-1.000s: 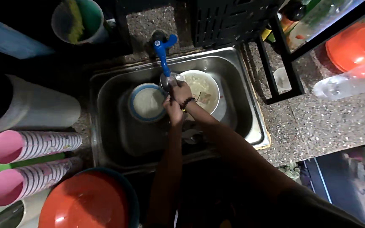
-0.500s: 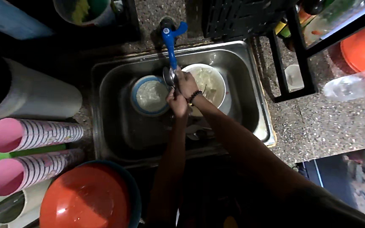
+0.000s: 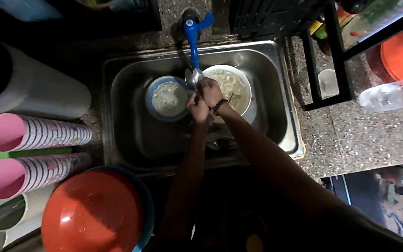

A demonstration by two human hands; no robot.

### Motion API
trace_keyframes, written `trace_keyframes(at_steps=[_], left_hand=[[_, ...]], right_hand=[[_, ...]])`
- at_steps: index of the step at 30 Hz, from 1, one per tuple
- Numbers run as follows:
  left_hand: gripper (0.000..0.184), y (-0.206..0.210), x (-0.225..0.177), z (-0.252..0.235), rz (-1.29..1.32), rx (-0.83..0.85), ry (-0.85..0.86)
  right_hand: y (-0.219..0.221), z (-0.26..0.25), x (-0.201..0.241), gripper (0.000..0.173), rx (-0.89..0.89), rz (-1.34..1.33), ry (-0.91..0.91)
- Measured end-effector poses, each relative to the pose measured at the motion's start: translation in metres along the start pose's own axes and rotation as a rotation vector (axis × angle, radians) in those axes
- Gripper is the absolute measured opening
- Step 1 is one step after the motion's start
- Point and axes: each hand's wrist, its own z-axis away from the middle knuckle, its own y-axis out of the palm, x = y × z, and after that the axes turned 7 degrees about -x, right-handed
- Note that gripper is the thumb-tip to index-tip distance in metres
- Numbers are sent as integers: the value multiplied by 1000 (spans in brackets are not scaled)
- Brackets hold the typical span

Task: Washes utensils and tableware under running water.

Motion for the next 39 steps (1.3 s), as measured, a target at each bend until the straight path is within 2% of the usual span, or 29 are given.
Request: trace_keyframes(at_steps=[4, 7, 8, 11, 13, 18, 22, 25, 27, 30, 32, 35, 39], left_hand=[[25, 1, 0, 6, -69, 17, -7], [23, 2, 1, 5, -88, 4, -27], [22, 2, 2, 3, -90, 3, -27], [22, -2, 6, -4, -72, 12, -40], [23, -1, 4, -4, -72, 13, -56], [28, -1, -8, 6, -91, -2, -179], [28, -2, -14, 2, -60, 4, -197], [28, -5, -10, -4, -103, 11, -128], [29, -3, -7, -2, -120, 9, -125], [28, 0, -8, 5, -101, 24, -147], [24, 1, -9, 8, -109, 47, -139], [20, -3, -8, 13, -197, 82, -146], [23, -10, -6, 12, -238, 135, -102]], right_hand=[[-8, -2, 8, 61, -45, 98, 119], [-7, -6, 1, 68, -69, 13, 227], [-5, -6, -3, 66, -67, -21, 208], [4, -1, -14, 43, -51, -84, 43], [5, -2, -14, 38, -55, -86, -18], [3, -16, -7, 24, -89, -130, 40], [2, -17, -2, 25, -6, -229, -64], [2, -1, -4, 36, 76, -335, 17], [0, 0, -10, 33, 58, -352, 24], [-2, -12, -15, 19, -29, -202, -46], [-6, -17, -12, 26, -96, -114, -59], [-9, -12, -12, 38, -132, -144, -61], [-9, 4, -22, 31, 22, -325, -11]])
